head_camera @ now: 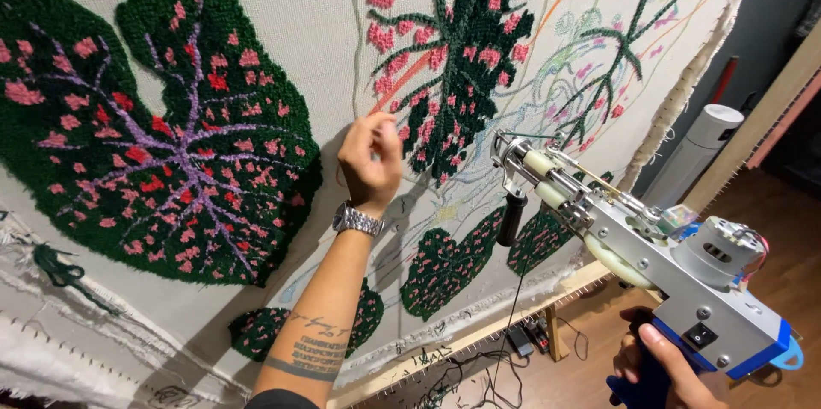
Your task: Using a tufting gun to apply yarn to a backing cloth to create a rug.
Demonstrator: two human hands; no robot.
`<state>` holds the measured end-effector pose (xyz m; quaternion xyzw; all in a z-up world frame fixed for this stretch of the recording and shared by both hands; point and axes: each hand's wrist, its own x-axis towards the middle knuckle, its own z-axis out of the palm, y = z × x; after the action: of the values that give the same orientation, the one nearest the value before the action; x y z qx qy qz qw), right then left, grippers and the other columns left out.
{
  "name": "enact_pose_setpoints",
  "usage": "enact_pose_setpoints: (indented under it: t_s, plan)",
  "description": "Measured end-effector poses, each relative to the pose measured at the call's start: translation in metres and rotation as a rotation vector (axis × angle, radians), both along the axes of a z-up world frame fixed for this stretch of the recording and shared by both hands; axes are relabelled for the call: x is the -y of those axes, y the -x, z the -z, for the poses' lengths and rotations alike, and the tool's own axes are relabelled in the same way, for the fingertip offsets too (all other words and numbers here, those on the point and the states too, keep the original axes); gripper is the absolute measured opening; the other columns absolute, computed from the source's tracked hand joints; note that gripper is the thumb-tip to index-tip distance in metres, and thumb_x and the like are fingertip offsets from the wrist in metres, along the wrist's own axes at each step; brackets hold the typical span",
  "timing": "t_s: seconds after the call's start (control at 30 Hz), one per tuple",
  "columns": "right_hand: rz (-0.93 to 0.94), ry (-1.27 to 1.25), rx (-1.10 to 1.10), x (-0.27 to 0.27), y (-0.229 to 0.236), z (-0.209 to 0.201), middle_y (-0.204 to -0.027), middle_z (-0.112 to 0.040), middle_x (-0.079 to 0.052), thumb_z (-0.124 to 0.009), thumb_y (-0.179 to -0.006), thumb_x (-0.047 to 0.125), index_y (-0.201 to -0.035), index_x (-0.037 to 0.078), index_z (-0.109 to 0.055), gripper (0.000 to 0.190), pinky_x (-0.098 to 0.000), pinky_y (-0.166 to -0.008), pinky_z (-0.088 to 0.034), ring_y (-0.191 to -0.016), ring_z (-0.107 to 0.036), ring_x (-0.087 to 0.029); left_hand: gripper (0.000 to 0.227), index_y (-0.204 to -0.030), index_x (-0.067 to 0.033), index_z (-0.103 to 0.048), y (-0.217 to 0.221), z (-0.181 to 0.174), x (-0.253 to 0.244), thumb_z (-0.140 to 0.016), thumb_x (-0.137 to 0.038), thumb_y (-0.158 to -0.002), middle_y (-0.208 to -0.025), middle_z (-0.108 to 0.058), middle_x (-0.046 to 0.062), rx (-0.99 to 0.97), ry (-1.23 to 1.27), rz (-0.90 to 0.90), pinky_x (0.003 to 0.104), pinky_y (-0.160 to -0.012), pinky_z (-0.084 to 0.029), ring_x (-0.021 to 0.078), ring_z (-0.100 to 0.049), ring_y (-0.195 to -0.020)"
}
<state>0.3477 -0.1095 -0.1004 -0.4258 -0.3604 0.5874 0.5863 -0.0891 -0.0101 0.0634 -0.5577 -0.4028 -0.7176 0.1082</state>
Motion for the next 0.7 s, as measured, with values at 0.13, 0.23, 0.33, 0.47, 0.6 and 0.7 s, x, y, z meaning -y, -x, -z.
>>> enact_pose_setpoints:
  t_s: [0.13, 0.23, 0.33, 0.47, 0.6, 0.7]
  plan:
    - [-0.056, 0.083, -0.027, -0.019, -0.005, 0.004, -0.072, -0.051, -0.015, -0.059, -0.094, 0.024, -0.124, 0.003, -0.053, 0.037, -0.0464, -0.061, -0.044, -0.055, -0.046, -0.025, 0.021, -0.101, -0.0115, -0.069, -0.011, 0.007, 0.014, -0.076, -0.032, -0.100, -0.099, -0.069, 0.006, -0.371, -0.108, -0.211, 0.035, -0.075, -0.055, 0.0237, -0.069, -0.087]
    - [-0.068, 0.056, -0.019, -0.030, -0.009, -0.001, -0.069, -0.051, -0.015, -0.059, -0.092, 0.024, -0.125, 0.001, -0.057, 0.040, -0.0465, -0.059, -0.043, -0.053, -0.045, -0.025, 0.036, -0.097, -0.0093, -0.073, -0.026, 0.017, 0.010, -0.083, -0.042, -0.085, -0.092, -0.069, 0.006, -0.439, 0.085, -0.427, 0.039, -0.066, -0.051, 0.0255, -0.065, -0.077]
    - [-0.088, 0.165, 0.030, -0.042, -0.021, -0.012, -0.072, -0.051, -0.015, -0.060, -0.093, 0.020, -0.121, 0.001, -0.055, 0.034, -0.0460, -0.058, -0.043, -0.054, -0.046, -0.026, 0.032, -0.094, -0.0108, -0.073, -0.042, 0.022, 0.000, -0.084, -0.039, -0.083, -0.093, -0.068, 0.004, -0.345, 0.142, -0.573, 0.042, -0.072, -0.047, 0.0259, -0.064, -0.083]
    - [-0.098, -0.150, 0.052, -0.054, -0.036, -0.037, -0.079, -0.059, -0.021, -0.063, -0.096, 0.004, -0.121, -0.005, -0.050, 0.029, -0.0467, -0.049, -0.045, -0.056, -0.052, -0.028, 0.013, -0.095, -0.0138, -0.075, -0.057, 0.029, 0.003, -0.079, -0.024, -0.088, -0.094, -0.067, 0.003, -0.272, 0.212, -0.690, 0.042, -0.082, -0.046, 0.0255, -0.063, -0.090]
    - [-0.185, -0.173, 0.073, -0.071, -0.053, -0.077, -0.074, -0.056, -0.018, -0.061, -0.092, -0.001, -0.131, -0.001, -0.053, 0.039, -0.0428, -0.046, -0.044, -0.054, -0.052, -0.025, 0.008, -0.086, -0.0138, -0.071, -0.069, 0.038, 0.029, -0.076, -0.020, -0.085, -0.091, -0.067, 0.002, -0.240, 0.177, -0.589, 0.040, -0.083, -0.045, 0.0246, -0.063, -0.091]
    - [-0.268, -0.163, 0.070, -0.079, -0.069, -0.089, -0.073, -0.056, -0.017, -0.060, -0.093, 0.001, -0.136, 0.000, -0.053, 0.043, -0.0431, -0.048, -0.045, -0.054, -0.052, -0.025, 0.012, -0.082, -0.0127, -0.070, -0.076, 0.039, 0.041, -0.077, -0.022, -0.085, -0.087, -0.066, 0.002, -0.238, 0.254, -0.570, 0.040, -0.080, -0.045, 0.0255, -0.063, -0.087]
